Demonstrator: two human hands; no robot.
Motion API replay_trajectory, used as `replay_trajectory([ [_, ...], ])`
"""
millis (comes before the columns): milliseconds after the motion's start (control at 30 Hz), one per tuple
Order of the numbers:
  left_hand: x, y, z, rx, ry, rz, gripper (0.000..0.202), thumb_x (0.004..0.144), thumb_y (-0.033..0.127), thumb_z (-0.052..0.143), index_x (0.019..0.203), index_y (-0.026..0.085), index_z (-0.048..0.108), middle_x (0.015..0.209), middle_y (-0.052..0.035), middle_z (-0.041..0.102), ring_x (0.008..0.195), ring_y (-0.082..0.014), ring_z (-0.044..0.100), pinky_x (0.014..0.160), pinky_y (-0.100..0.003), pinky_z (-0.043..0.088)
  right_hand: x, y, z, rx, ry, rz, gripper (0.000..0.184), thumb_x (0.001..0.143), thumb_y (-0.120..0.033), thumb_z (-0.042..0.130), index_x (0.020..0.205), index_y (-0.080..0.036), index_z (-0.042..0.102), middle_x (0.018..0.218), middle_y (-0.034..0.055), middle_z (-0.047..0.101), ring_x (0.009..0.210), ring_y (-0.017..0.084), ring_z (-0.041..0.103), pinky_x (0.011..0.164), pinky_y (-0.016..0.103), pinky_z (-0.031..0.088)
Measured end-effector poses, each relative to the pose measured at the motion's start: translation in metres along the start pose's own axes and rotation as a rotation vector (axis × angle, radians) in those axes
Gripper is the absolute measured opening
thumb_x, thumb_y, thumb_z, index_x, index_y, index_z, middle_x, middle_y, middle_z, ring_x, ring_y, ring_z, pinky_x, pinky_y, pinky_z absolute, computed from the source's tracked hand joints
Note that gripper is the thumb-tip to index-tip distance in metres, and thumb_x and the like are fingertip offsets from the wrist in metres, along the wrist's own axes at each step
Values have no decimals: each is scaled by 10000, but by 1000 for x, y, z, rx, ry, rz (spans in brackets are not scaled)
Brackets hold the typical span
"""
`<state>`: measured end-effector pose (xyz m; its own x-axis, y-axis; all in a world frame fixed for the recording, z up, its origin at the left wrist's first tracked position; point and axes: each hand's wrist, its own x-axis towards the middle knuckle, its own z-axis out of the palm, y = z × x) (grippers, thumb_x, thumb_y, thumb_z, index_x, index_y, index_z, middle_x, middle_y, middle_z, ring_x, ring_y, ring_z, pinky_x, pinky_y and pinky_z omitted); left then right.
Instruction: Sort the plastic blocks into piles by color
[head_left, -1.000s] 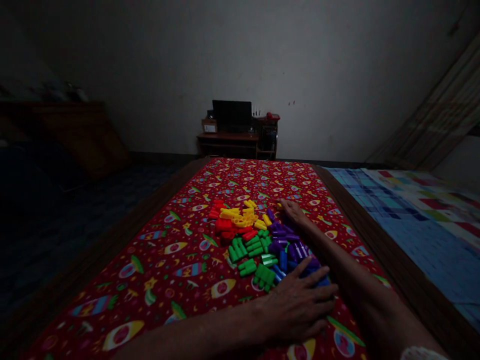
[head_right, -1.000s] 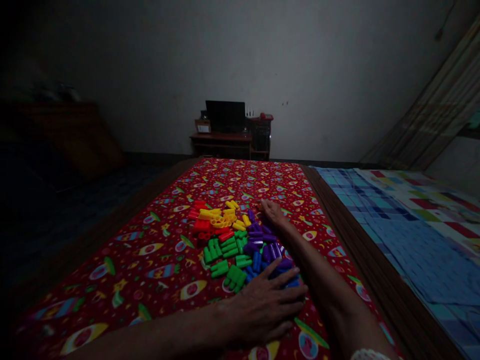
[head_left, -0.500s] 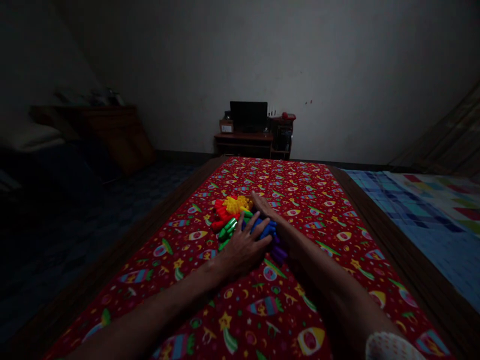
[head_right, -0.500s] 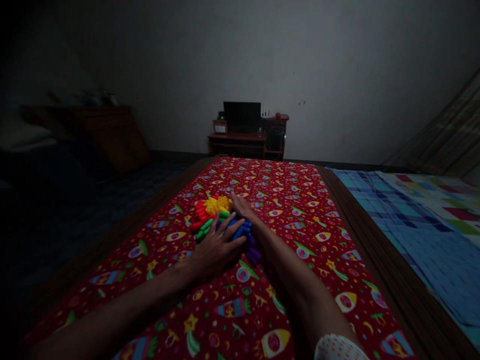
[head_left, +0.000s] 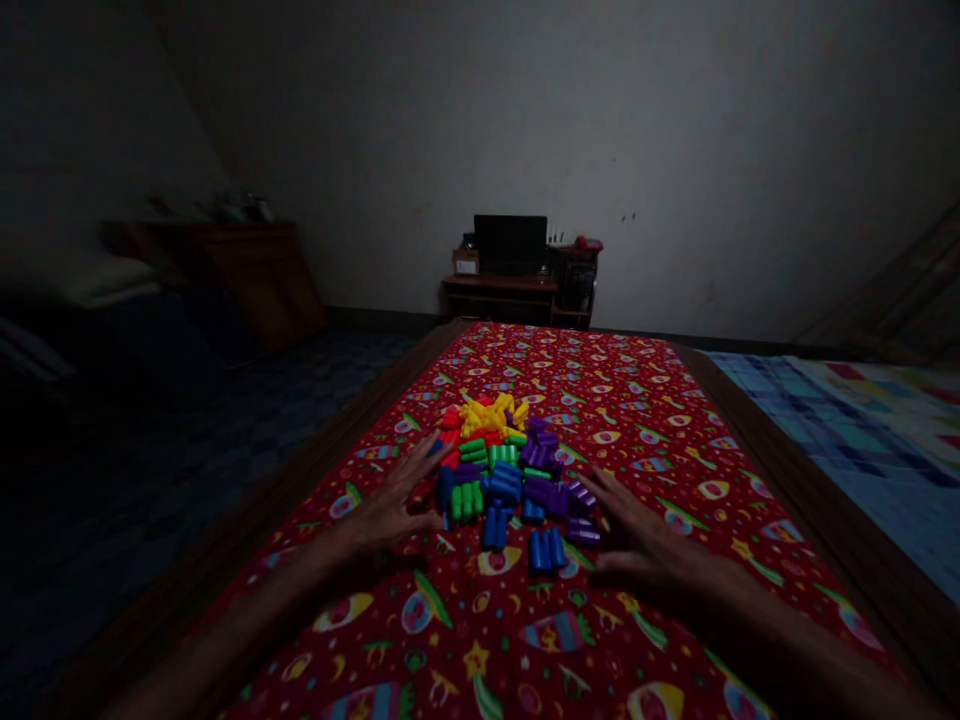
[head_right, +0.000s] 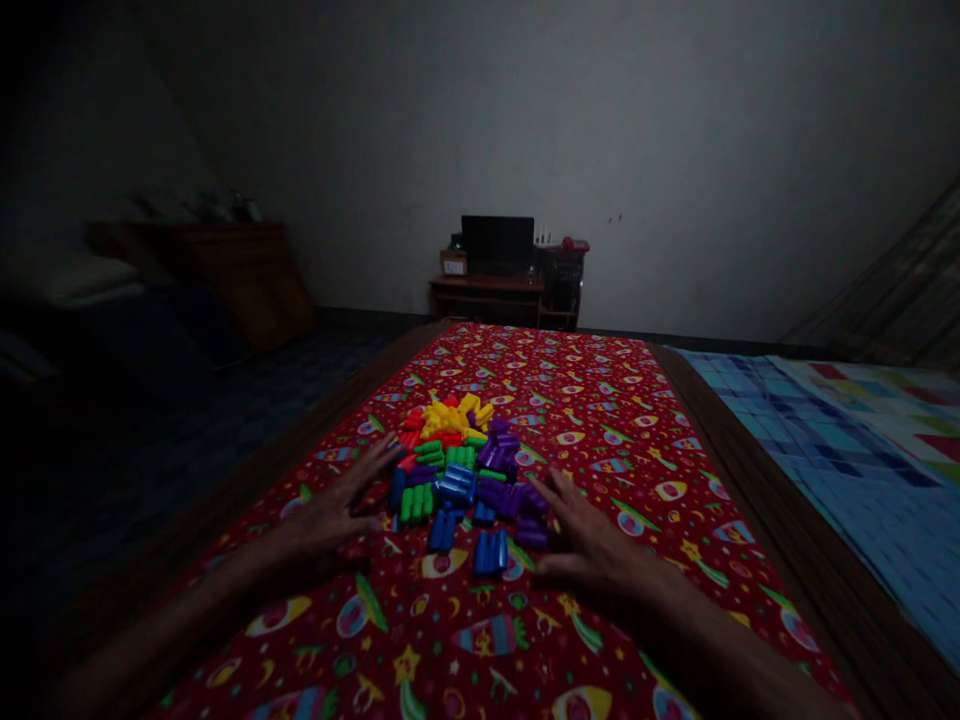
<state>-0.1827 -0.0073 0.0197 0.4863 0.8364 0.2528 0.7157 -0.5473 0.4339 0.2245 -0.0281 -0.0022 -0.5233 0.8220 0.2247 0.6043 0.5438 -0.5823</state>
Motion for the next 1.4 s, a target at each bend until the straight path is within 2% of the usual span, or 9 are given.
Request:
replay_trajectory([
  [133,-8,21,43,123,12,42,1277,471,585,852,1515,337,161,1604,-164,16,1425,-495,41,1042,-701,258,10,-14,35,-48,18,-46,921,778,-459,688,1527,-343,164,1608,81,65,1452,345,133,1107,544,334],
  [267,18,36,65,171,162,40,1164,593,512,828,1518,321,146,1600,-170,-50,1435,-471,36,1062,-660,276,75,-32,64,10,127,-105,885,837,-336,626,1539,-319,87,1611,104,-15,1462,345,42,1122,572,281],
  [467,43,26,50,214,333,97,843,801,451,676,1491,287,221,1585,-164,92,1447,-373,142,1115,-588,248,157,-41,74,110,266,-222,649,891,-234,510,1498,-224,279,1550,163,257,1444,272,225,1144,498,265],
  [667,78,1,27,211,381,-54,594,846,284,580,1409,232,396,1498,-135,346,1394,-325,301,1130,-564,253,225,-38,43,166,287,-261,477,917,-350,482,1367,-194,493,1370,132,539,1304,240,461,1104,425,330],
  [833,114,-29,14,82,356,-184,579,744,238,629,1307,173,509,1341,-134,523,1294,-307,451,1086,-489,373,261,-21,26,101,204,-3,486,908,-486,483,1274,-182,581,1295,145,597,1239,279,515,1069,449,353],
  [933,121,-39,8,-19,331,-262,594,757,331,651,1316,190,505,1305,-108,563,1277,-298,475,1071,-470,392,265,-18,33,108,16,92,522,917,-583,413,1083,-163,674,1109,139,683,1115,288,592,1005,433,404],
  [1033,122,-45,6,-59,348,-331,572,805,427,612,1303,161,518,1324,-136,562,1281,-298,476,1080,-460,371,254,-24,42,143,-74,30,583,944,-607,306,975,-169,690,986,95,704,1012,251,626,948,391,439],
  [1233,142,-43,7,-138,261,-381,612,823,557,547,1287,159,545,1302,-134,600,1271,-315,494,1090,-457,347,209,-51,34,358,-144,-159,631,920,-644,308,1218,-186,623,1219,86,646,1161,247,570,1028,393,410],
  [1400,164,-19,1,-263,127,-253,732,806,689,468,1330,181,517,1338,-126,582,1261,-300,512,1070,-428,384,181,-49,13,371,-64,-183,598,911,-599,384,1326,-205,557,1265,80,634,1177,247,569,1004,397,433],
])
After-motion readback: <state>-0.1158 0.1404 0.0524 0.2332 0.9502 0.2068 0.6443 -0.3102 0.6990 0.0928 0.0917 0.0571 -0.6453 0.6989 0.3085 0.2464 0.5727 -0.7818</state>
